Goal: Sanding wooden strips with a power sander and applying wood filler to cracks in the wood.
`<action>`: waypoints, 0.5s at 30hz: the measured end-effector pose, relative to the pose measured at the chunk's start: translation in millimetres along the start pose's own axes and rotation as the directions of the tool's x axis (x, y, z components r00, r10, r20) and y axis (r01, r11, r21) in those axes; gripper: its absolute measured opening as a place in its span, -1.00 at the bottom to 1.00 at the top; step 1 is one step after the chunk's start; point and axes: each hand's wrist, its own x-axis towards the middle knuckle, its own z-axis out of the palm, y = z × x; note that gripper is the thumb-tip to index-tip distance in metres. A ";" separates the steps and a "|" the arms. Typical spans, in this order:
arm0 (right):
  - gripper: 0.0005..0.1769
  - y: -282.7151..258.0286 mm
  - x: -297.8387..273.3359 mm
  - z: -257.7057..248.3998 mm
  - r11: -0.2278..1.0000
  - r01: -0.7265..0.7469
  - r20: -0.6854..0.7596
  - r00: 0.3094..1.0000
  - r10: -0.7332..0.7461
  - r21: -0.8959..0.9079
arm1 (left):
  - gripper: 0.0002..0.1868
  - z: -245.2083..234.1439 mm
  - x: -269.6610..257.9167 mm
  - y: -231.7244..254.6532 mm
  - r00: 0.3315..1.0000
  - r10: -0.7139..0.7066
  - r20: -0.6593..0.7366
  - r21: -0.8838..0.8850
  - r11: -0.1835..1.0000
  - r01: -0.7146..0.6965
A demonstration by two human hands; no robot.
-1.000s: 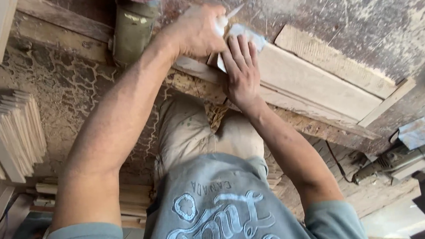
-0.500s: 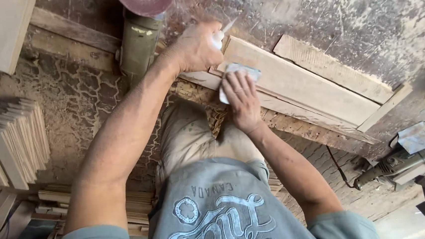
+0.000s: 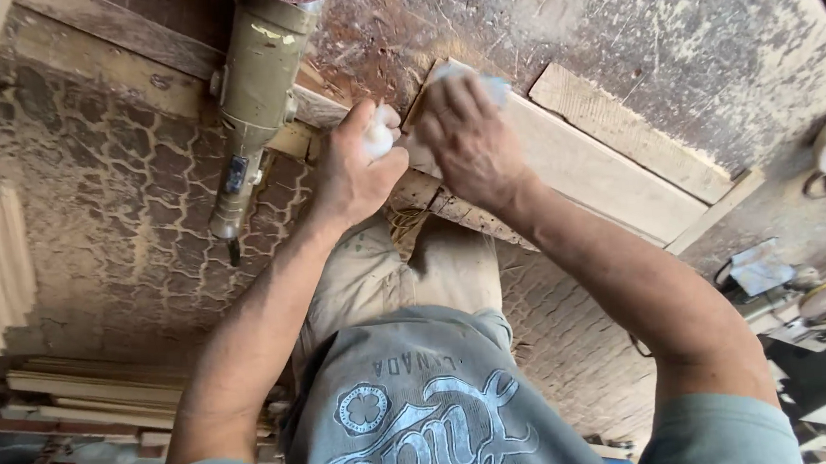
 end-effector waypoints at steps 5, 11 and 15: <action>-0.65 -7.9 2.5 -3.5 0.978 0.207 -0.007 0.978 -0.207 -0.032 | -0.72 -12.0 -30.0 28.6 0.997 0.077 -0.027 -0.021 0.997 -0.078; -0.82 66.1 24.0 -35.8 0.878 0.479 -0.428 0.793 -0.433 -0.001 | -0.60 -6.6 -59.5 -16.6 0.996 0.086 0.019 0.097 0.991 -0.087; -0.93 51.8 27.1 -35.2 0.787 0.614 -0.387 0.741 -0.548 0.062 | -0.65 15.2 -80.3 -10.3 0.989 0.143 -0.030 0.444 0.888 -0.115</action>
